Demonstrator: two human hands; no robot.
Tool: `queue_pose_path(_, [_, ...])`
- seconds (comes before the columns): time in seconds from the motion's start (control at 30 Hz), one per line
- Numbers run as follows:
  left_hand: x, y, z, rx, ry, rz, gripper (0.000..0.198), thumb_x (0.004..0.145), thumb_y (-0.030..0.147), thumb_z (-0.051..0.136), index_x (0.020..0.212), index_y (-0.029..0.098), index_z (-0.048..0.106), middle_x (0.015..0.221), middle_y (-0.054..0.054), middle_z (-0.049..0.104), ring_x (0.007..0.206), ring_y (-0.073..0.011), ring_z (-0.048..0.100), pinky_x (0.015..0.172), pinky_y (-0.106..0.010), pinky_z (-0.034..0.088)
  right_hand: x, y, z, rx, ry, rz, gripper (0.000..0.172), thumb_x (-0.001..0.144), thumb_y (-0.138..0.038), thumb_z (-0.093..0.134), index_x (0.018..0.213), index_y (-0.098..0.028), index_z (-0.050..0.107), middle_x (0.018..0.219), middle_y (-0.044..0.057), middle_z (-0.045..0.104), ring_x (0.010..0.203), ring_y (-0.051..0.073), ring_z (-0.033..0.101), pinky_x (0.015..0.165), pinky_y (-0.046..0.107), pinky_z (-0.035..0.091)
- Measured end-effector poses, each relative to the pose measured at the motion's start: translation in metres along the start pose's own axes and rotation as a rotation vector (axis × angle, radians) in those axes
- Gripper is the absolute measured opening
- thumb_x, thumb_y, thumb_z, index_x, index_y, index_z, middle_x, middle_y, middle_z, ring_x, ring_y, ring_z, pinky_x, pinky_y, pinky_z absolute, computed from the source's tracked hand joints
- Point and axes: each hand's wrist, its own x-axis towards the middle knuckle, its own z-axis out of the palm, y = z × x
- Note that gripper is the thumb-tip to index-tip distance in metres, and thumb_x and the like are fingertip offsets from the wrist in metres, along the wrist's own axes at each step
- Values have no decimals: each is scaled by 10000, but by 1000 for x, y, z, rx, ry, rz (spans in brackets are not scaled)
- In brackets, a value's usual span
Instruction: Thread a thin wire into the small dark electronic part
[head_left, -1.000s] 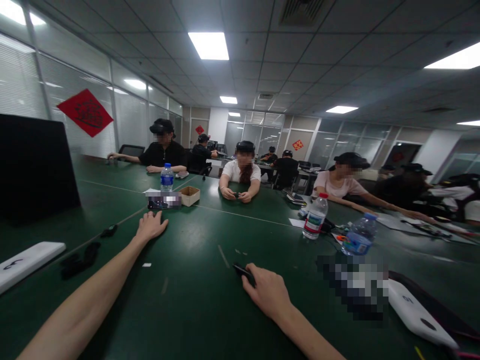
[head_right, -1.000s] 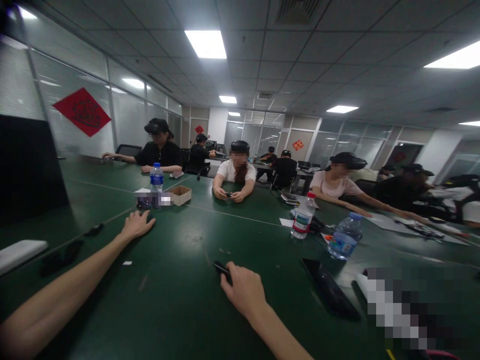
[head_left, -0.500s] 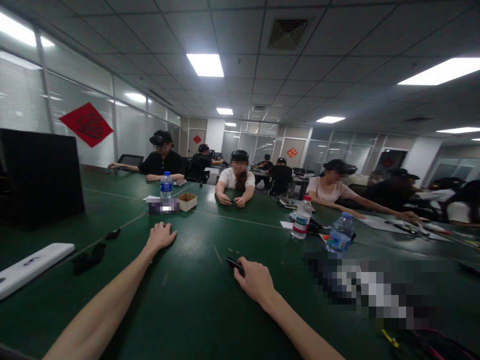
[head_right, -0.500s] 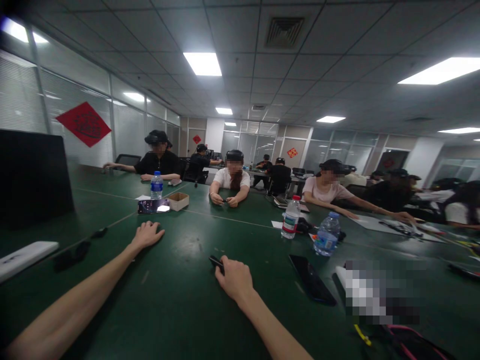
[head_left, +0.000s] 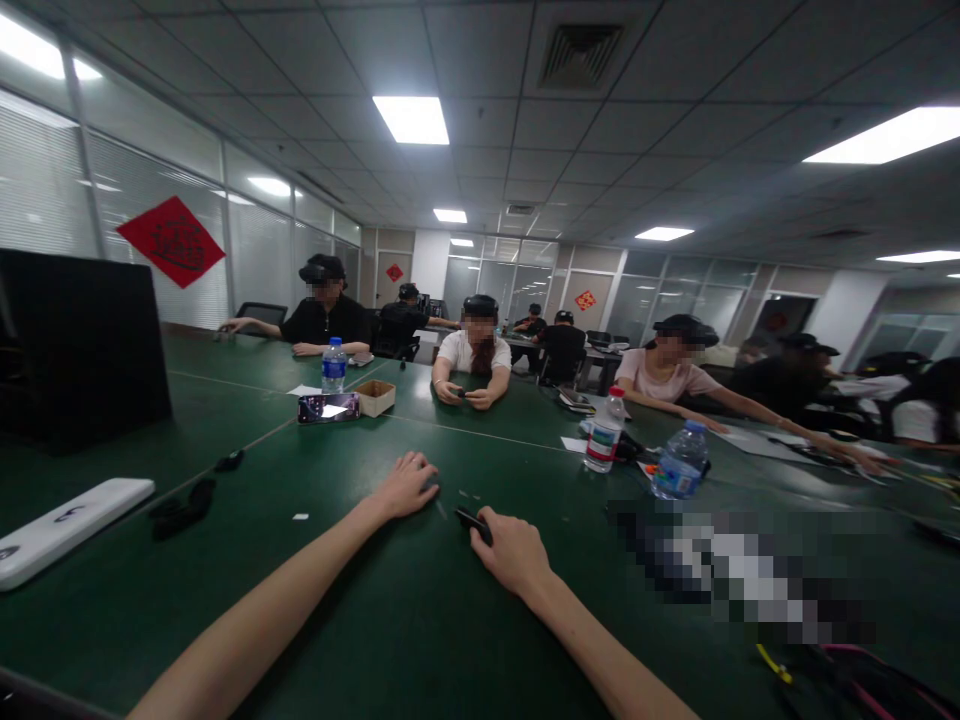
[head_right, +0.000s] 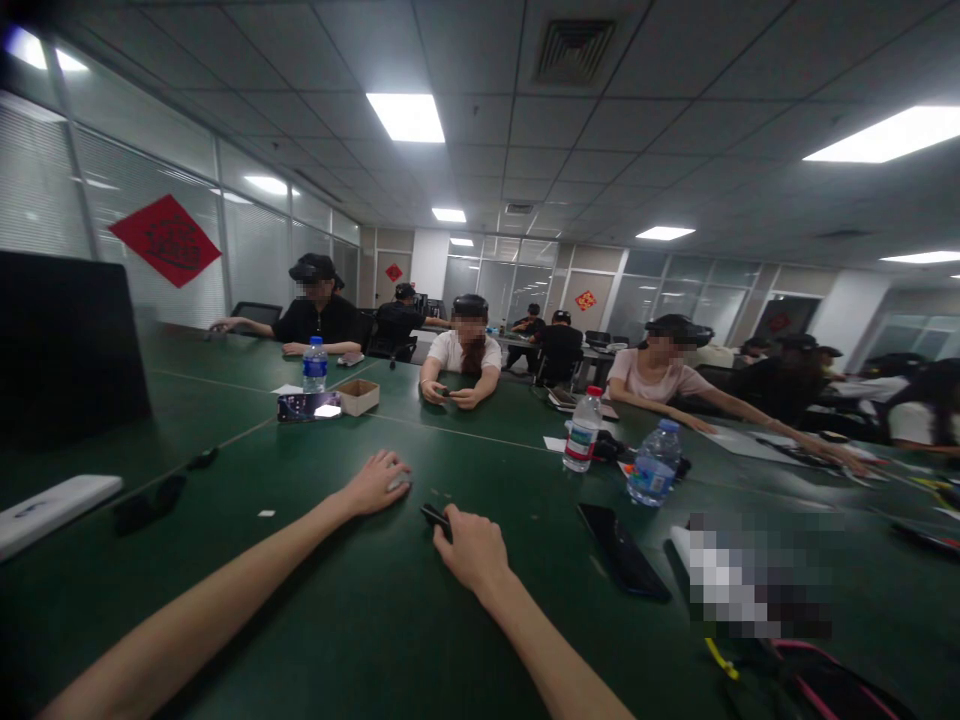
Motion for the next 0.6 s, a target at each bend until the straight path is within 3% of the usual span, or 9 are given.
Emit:
queue_pose_path(0.1, [3, 32, 1, -53, -40, 165, 291, 856, 381, 464, 1092, 253, 576, 1052, -70, 508, 1026, -216, 438, 921, -378, 363, 0, 0, 0, -17, 22, -6, 329, 897, -439, 377, 1053, -220, 567, 956, 64, 668, 814, 177, 636, 682, 261, 436])
queue_pose_path(0.2, [1, 50, 1, -112, -77, 238, 281, 827, 330, 521, 1096, 262, 566, 1042, -53, 519, 995, -198, 468, 897, -345, 378, -1, 3, 1, -12, 53, -25, 320, 906, -428, 366, 1056, -224, 563, 953, 58, 669, 814, 173, 637, 670, 247, 422])
queue_pose_path(0.4, [-9, 61, -1, -209, -102, 274, 271, 782, 236, 558, 1051, 249, 588, 1031, -35, 554, 964, -180, 507, 849, -302, 397, -4, 5, 2, 13, 97, -60, 313, 915, -398, 369, 1134, -240, 527, 971, 44, 667, 838, 169, 637, 688, 244, 426])
queue_pose_path(0.6, [-11, 64, -5, -205, -114, 277, 271, 814, 270, 536, 1078, 244, 593, 1046, -46, 574, 979, -186, 525, 853, -303, 409, -8, 2, -3, 10, 78, -28, 326, 916, -396, 382, 1173, -242, 511, 1014, 54, 666, 875, 176, 640, 724, 254, 450])
